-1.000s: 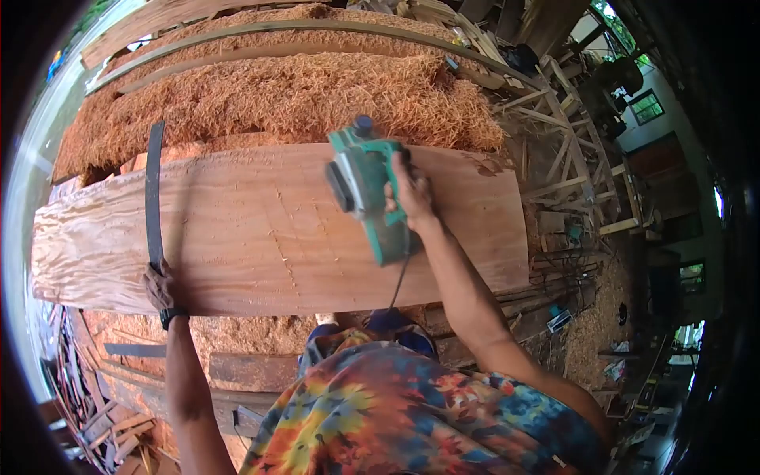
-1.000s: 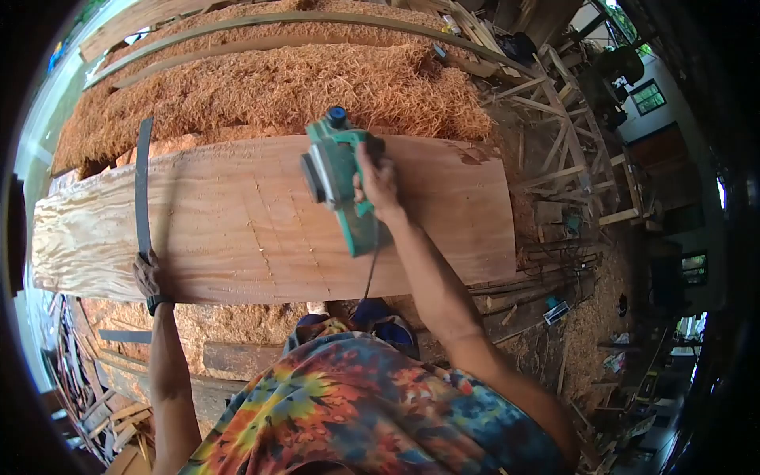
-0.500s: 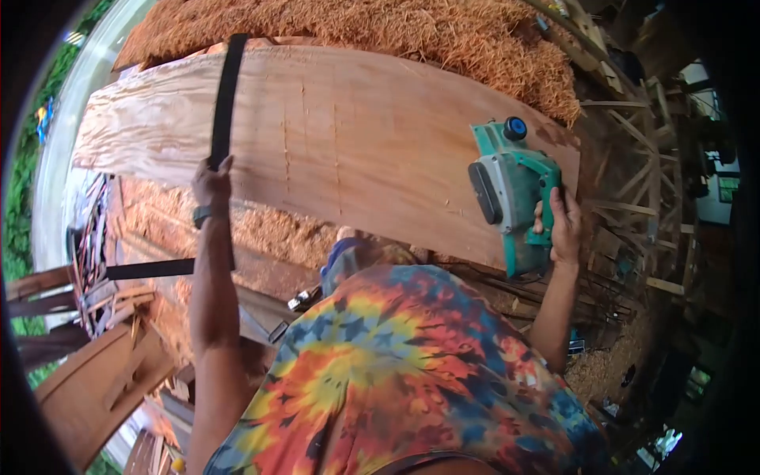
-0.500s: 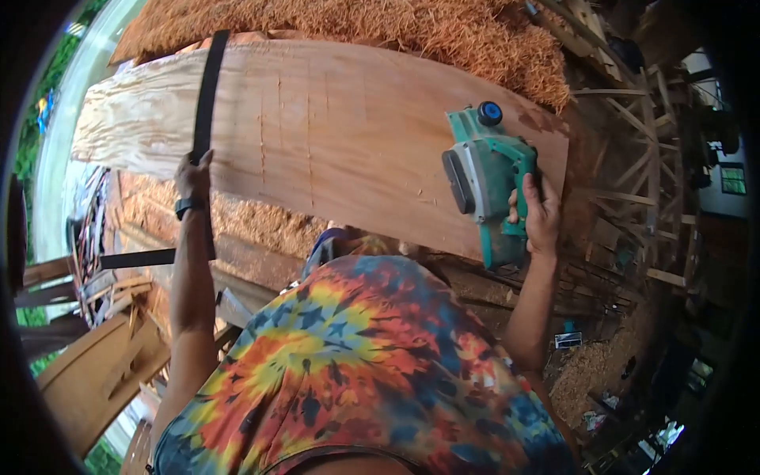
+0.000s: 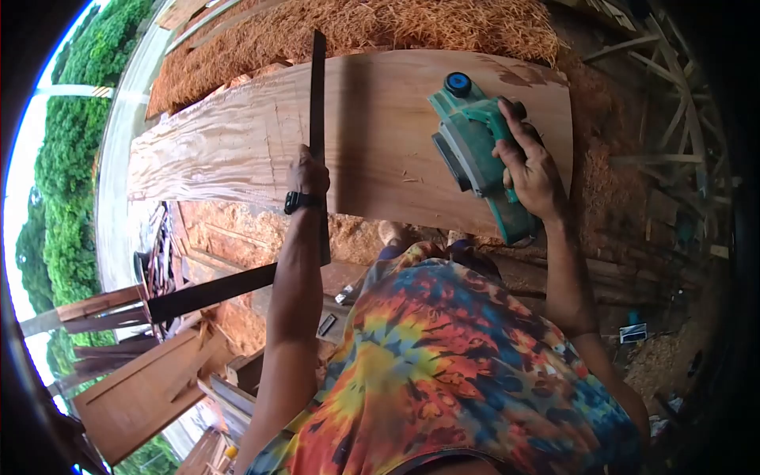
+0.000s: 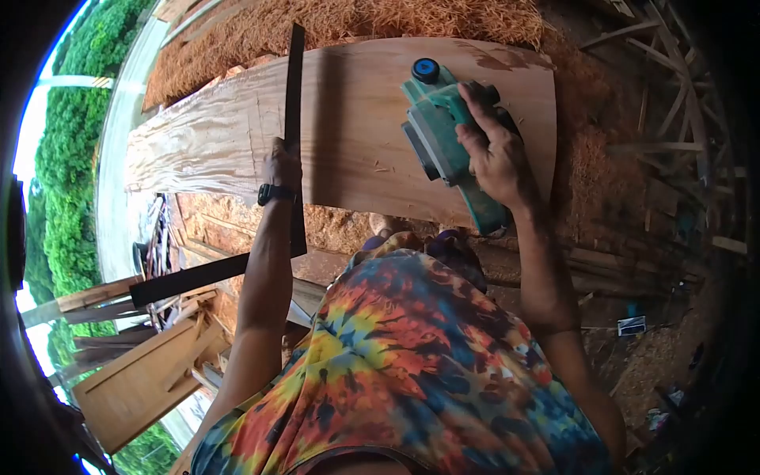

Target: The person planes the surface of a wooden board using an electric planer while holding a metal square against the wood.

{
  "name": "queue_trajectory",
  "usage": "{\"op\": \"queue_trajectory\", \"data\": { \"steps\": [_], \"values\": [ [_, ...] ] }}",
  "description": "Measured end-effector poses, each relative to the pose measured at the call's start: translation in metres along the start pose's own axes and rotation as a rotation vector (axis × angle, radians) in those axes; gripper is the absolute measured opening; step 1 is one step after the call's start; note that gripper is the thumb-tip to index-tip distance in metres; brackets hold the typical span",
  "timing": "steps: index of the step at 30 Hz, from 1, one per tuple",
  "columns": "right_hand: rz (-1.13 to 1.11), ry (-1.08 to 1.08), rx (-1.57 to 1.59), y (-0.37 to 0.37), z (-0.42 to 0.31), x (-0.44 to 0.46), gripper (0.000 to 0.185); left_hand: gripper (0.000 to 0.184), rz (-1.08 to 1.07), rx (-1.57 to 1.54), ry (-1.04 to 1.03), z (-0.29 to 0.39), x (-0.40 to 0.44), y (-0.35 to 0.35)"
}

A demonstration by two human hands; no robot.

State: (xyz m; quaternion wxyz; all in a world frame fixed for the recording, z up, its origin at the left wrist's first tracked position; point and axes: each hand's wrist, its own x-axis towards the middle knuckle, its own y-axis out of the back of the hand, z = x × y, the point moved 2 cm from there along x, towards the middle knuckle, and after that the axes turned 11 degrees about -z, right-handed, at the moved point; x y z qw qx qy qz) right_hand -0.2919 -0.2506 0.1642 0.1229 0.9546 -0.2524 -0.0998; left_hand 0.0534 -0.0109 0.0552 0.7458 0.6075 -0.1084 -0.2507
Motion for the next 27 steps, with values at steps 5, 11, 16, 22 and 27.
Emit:
{"op": "queue_trajectory", "data": {
  "steps": [5, 11, 16, 22, 27],
  "values": [
    [0.064, 0.117, -0.119, 0.002, 0.011, 0.006, 0.053, 0.026, -0.108, 0.000, 0.014, 0.031, -0.003, 0.006],
    [0.142, 0.245, -0.190, 0.004, 0.025, 0.007, 0.053, 0.032, -0.065, 0.018, -0.047, 0.024, 0.004, 0.005],
    [0.168, 0.283, -0.224, 0.002, 0.035, 0.008, 0.054, 0.037, -0.072, 0.059, -0.110, 0.019, 0.010, 0.008],
    [0.143, 0.287, -0.144, 0.004, 0.033, 0.009, 0.054, 0.041, -0.081, 0.104, -0.121, 0.029, 0.007, 0.016],
    [0.117, 0.209, -0.162, 0.005, 0.036, 0.009, 0.055, 0.043, -0.103, 0.096, -0.144, 0.016, 0.018, 0.012]
  ]
}}
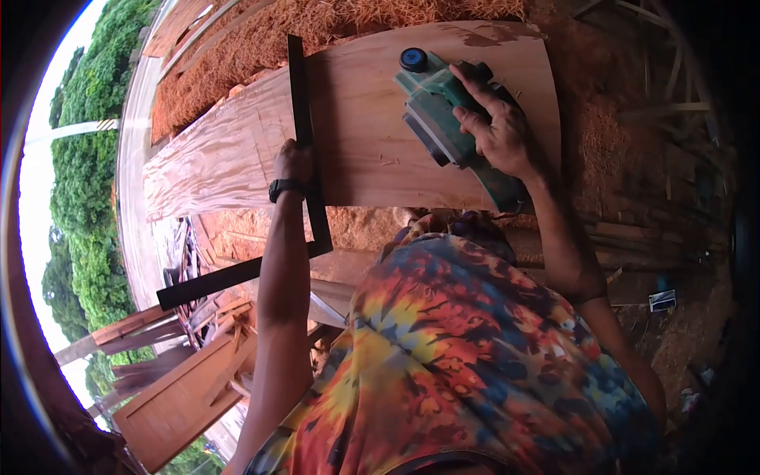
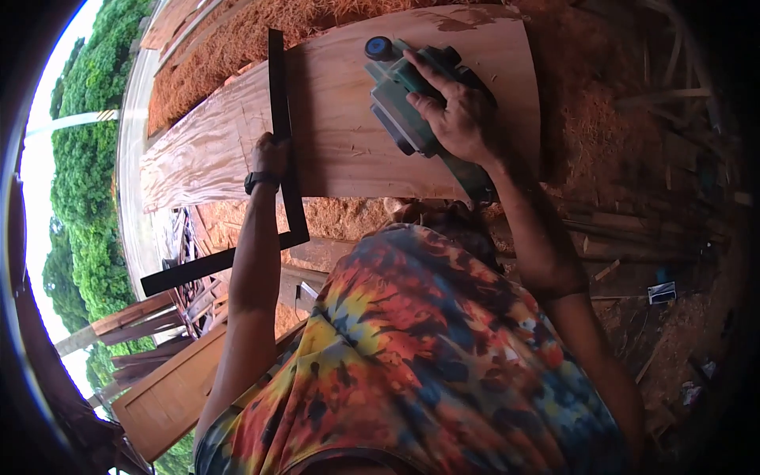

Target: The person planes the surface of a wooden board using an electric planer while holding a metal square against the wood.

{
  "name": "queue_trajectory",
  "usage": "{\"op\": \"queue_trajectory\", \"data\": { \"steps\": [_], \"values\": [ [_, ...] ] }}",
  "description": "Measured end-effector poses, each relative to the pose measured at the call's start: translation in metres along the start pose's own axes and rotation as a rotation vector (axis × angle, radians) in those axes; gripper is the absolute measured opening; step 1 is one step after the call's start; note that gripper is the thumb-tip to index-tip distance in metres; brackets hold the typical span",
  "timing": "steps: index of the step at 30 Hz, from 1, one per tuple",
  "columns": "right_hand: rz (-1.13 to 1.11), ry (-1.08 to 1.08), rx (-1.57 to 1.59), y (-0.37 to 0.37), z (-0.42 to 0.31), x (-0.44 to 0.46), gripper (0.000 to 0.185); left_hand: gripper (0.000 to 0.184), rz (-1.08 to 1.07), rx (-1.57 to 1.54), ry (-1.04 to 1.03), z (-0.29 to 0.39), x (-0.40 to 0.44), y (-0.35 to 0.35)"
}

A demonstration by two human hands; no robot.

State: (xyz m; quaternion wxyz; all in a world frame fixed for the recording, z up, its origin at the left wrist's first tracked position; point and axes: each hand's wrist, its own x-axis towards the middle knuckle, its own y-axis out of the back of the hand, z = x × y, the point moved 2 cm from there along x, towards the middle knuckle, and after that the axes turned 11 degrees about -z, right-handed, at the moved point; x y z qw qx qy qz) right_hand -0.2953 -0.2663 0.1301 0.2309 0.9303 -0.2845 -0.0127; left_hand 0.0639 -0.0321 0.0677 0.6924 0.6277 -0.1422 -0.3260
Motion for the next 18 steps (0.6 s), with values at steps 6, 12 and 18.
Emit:
{"op": "queue_trajectory", "data": {
  "steps": [6, 12, 18],
  "values": [
    [-0.038, -0.084, 0.091, 0.002, -0.013, -0.003, 0.054, 0.046, -0.008, -0.042, 0.001, -0.004, 0.002, -0.002],
    [-0.072, -0.167, 0.180, 0.002, -0.025, -0.003, 0.054, 0.045, -0.045, -0.132, 0.086, -0.016, 0.002, -0.011],
    [-0.075, -0.184, 0.246, 0.000, -0.022, -0.006, 0.055, 0.037, 0.023, -0.085, 0.096, -0.085, -0.007, 0.026]
  ]
}}
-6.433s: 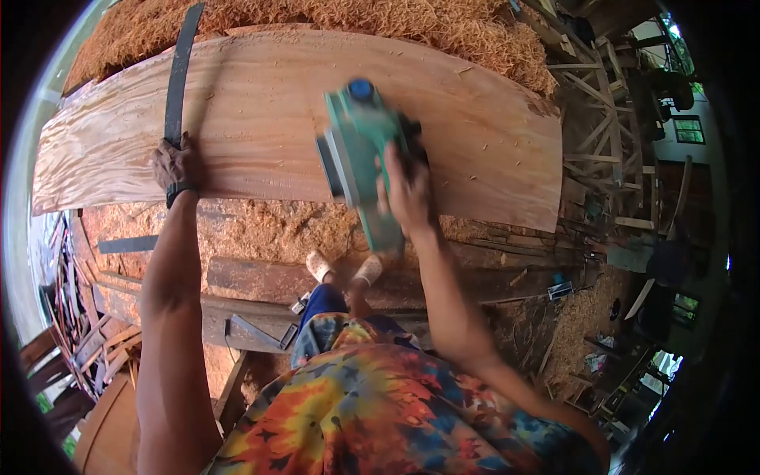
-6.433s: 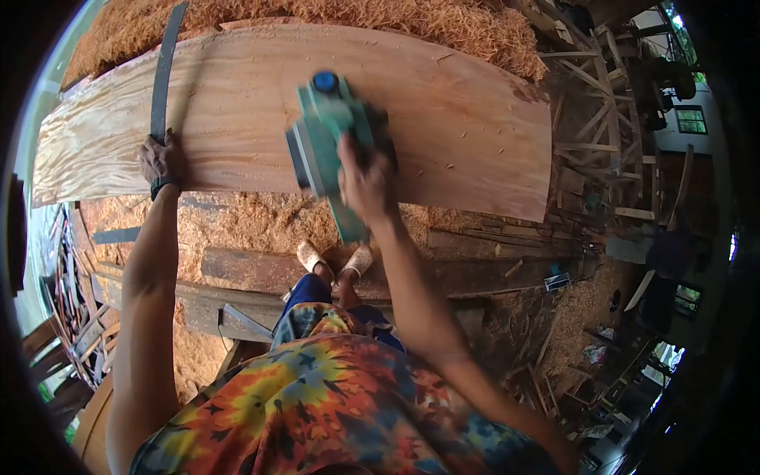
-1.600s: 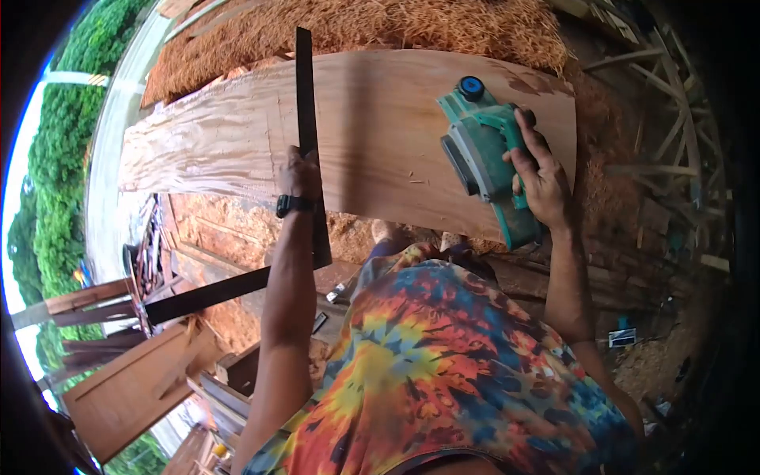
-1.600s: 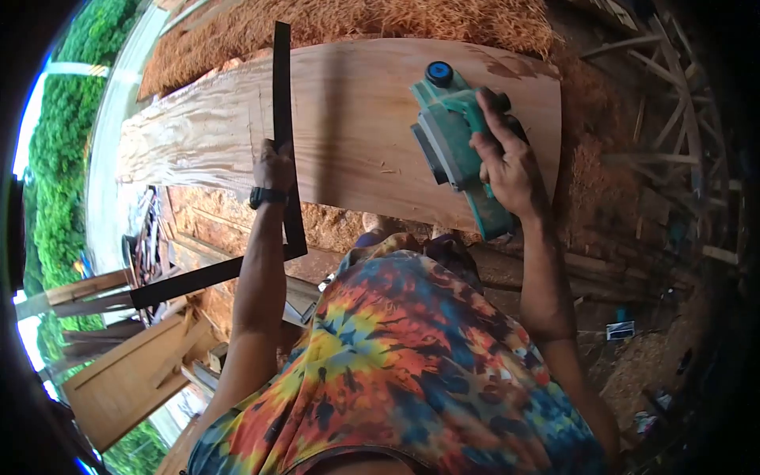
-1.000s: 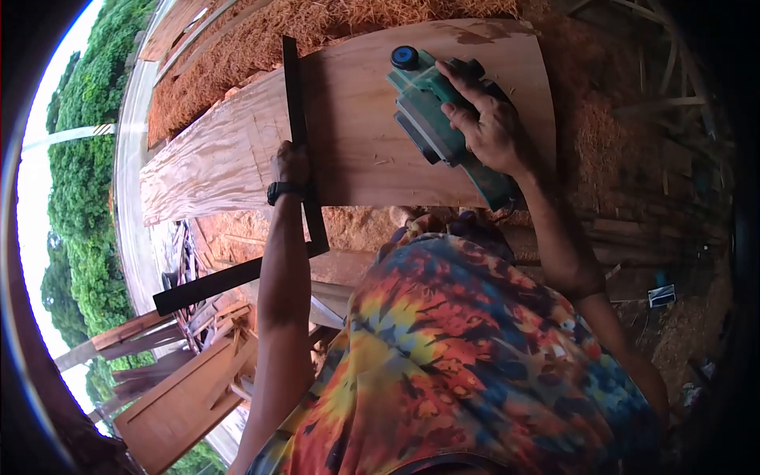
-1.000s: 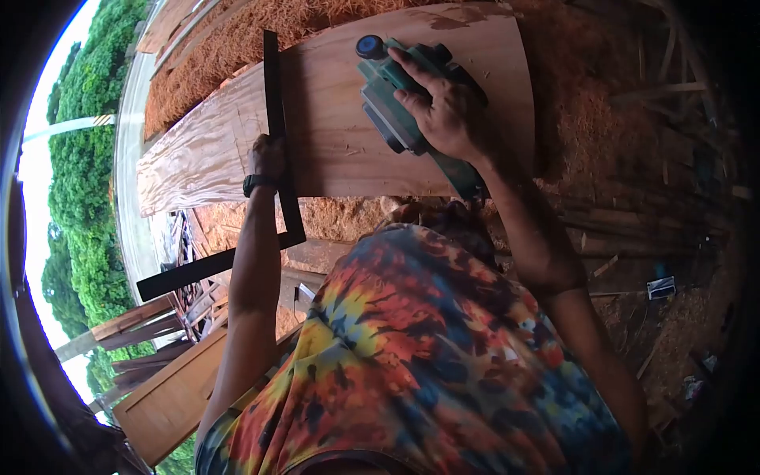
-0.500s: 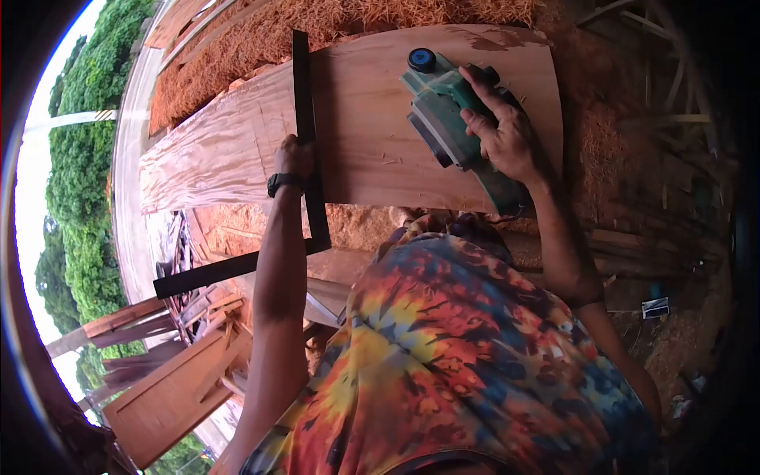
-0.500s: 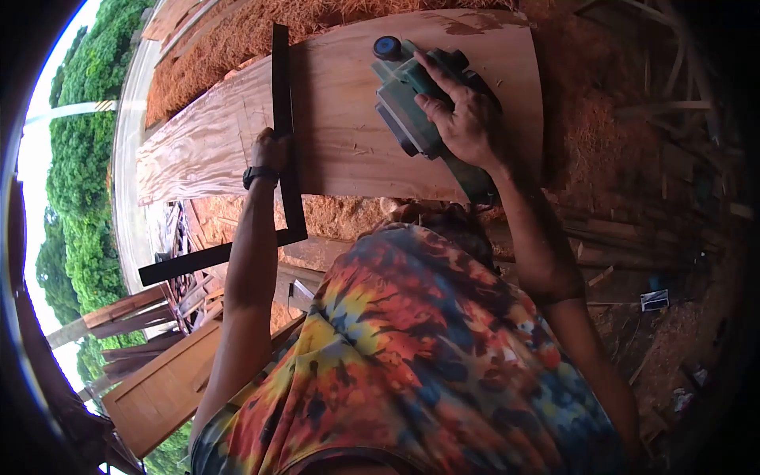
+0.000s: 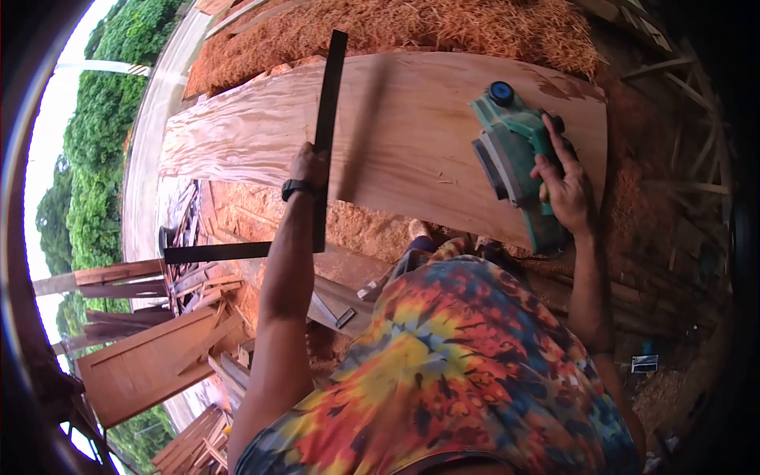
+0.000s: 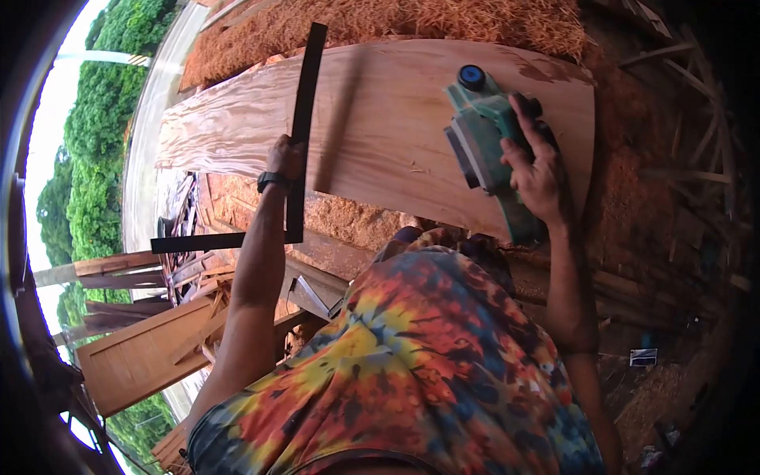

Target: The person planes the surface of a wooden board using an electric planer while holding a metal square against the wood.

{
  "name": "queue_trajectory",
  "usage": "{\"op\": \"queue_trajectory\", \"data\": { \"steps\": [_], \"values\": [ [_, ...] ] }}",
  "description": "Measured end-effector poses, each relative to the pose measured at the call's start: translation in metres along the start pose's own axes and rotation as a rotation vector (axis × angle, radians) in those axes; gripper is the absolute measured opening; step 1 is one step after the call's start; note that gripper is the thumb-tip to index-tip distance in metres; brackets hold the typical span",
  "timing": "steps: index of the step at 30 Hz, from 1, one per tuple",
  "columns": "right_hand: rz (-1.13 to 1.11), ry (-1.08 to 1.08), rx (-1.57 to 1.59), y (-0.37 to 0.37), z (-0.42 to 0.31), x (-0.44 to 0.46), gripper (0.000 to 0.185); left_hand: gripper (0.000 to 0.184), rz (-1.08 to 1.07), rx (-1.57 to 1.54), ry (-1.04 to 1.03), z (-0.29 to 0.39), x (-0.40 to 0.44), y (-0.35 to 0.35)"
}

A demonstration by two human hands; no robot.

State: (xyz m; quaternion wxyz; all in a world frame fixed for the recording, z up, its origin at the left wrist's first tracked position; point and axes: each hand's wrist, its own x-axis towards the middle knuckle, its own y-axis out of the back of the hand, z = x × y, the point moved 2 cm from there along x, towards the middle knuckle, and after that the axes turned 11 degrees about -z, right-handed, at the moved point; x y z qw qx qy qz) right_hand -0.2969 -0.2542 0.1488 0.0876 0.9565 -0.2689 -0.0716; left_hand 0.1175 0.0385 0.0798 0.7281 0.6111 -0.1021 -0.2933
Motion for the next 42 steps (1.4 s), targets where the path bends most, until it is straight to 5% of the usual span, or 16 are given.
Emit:
{"op": "queue_trajectory", "data": {
  "steps": [7, 13, 42],
  "values": [
    [0.018, 0.005, 0.000, -0.006, 0.001, -0.002, 0.054, 0.026, 0.049, 0.121, 0.124, -0.122, 0.051, 0.056],
    [0.058, -0.044, -0.026, -0.019, -0.006, -0.002, 0.055, 0.038, 0.013, 0.132, 0.187, -0.179, 0.086, 0.074],
    [0.161, -0.086, 0.014, -0.027, 0.000, -0.005, 0.059, 0.036, -0.062, 0.126, 0.289, -0.213, 0.114, 0.092]
  ]
}}
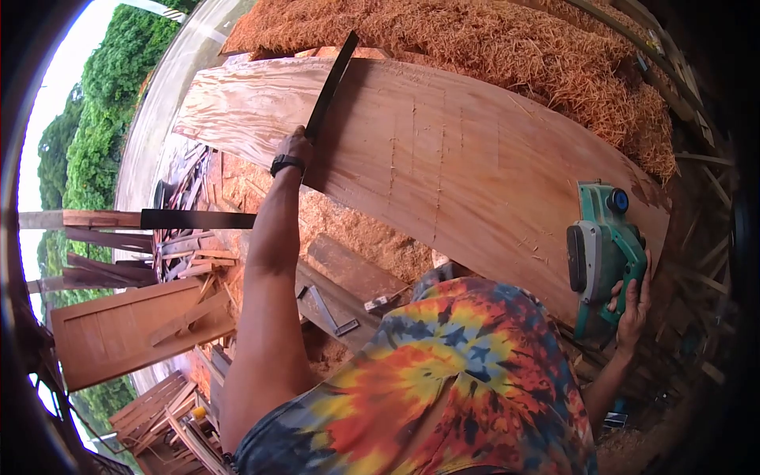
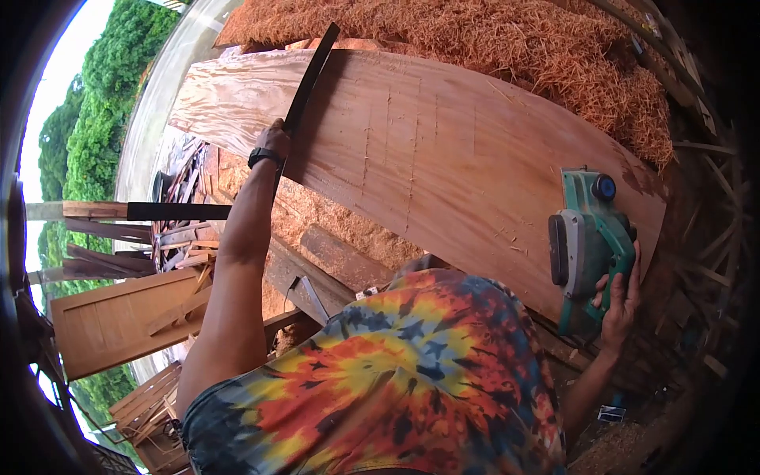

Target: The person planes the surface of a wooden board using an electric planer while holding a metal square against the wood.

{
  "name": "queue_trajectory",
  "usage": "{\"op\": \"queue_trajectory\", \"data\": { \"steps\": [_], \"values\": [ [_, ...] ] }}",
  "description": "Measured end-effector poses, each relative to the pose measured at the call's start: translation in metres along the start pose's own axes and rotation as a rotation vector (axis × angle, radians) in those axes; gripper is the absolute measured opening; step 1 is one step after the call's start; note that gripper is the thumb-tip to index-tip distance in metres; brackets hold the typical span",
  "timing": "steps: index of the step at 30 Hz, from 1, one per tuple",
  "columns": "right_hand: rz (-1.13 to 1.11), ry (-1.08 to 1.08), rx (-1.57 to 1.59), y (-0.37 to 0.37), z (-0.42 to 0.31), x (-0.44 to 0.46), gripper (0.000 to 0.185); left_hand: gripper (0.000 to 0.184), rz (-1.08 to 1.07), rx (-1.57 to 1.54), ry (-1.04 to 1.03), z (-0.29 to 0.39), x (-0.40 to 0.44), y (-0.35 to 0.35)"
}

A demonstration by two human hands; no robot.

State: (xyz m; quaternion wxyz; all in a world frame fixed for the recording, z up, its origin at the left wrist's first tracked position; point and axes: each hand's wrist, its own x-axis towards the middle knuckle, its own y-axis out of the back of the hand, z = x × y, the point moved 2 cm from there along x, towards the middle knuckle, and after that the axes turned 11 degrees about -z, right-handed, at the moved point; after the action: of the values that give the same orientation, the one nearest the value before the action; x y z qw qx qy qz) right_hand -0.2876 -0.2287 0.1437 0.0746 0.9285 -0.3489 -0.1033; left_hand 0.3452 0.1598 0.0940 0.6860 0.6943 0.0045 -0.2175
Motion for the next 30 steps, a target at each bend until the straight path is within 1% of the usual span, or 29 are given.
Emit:
{"op": "queue_trajectory", "data": {
  "steps": [4, 5, 8, 9, 11, 14, 16, 18, 20, 21, 22, 24, 25, 28, 30],
  "values": [
    [-0.057, -0.021, 0.003, 0.003, 0.000, -0.001, 0.059, 0.038, 0.056, 0.034, 0.008, -0.005, 0.005, -0.007],
    [-0.055, -0.022, -0.009, 0.003, 0.000, -0.001, 0.055, 0.038, 0.076, 0.035, 0.012, -0.005, 0.005, -0.009],
    [-0.054, -0.073, 0.054, 0.012, 0.020, -0.002, 0.045, 0.037, 0.046, -0.035, 0.077, 0.003, -0.007, -0.011],
    [-0.078, -0.083, 0.035, 0.017, 0.021, -0.001, 0.042, 0.037, 0.096, -0.029, 0.057, 0.000, -0.004, -0.019],
    [-0.113, -0.098, 0.004, 0.019, 0.021, 0.003, 0.039, 0.033, 0.143, -0.058, 0.086, 0.002, -0.001, -0.026],
    [-0.106, -0.163, -0.012, 0.026, 0.025, 0.008, 0.039, 0.026, 0.184, -0.058, 0.039, 0.001, -0.001, -0.032],
    [-0.024, -0.196, -0.094, 0.036, 0.039, 0.011, 0.042, 0.024, 0.203, -0.058, -0.008, -0.007, 0.006, -0.033],
    [0.057, -0.226, -0.219, 0.042, 0.042, 0.016, 0.043, 0.021, 0.190, -0.065, -0.036, -0.026, 0.026, -0.029],
    [0.191, -0.056, -0.472, 0.044, 0.044, 0.029, 0.050, 0.020, 0.199, -0.053, -0.063, -0.053, 0.048, -0.020],
    [0.246, 0.020, -0.605, 0.046, 0.044, 0.031, 0.054, 0.020, 0.120, -0.061, 0.038, -0.059, 0.051, -0.002],
    [0.262, -0.028, -0.587, 0.056, 0.050, 0.033, 0.054, 0.019, 0.208, -0.051, -0.044, -0.088, 0.073, -0.006],
    [0.310, -0.105, -0.544, 0.069, 0.055, 0.044, 0.054, 0.019, 0.203, -0.043, -0.026, -0.123, 0.094, 0.018],
    [0.329, -0.150, -0.654, 0.067, 0.047, 0.047, 0.056, 0.019, 0.200, -0.037, -0.003, -0.142, 0.109, 0.028],
    [0.369, -0.181, -0.653, 0.080, 0.058, 0.043, 0.056, 0.024, 0.173, -0.035, 0.057, -0.197, 0.154, 0.046],
    [0.364, -0.219, -0.774, 0.084, 0.056, 0.039, 0.053, 0.023, 0.159, -0.056, 0.083, -0.214, 0.170, 0.062]
  ]
}}
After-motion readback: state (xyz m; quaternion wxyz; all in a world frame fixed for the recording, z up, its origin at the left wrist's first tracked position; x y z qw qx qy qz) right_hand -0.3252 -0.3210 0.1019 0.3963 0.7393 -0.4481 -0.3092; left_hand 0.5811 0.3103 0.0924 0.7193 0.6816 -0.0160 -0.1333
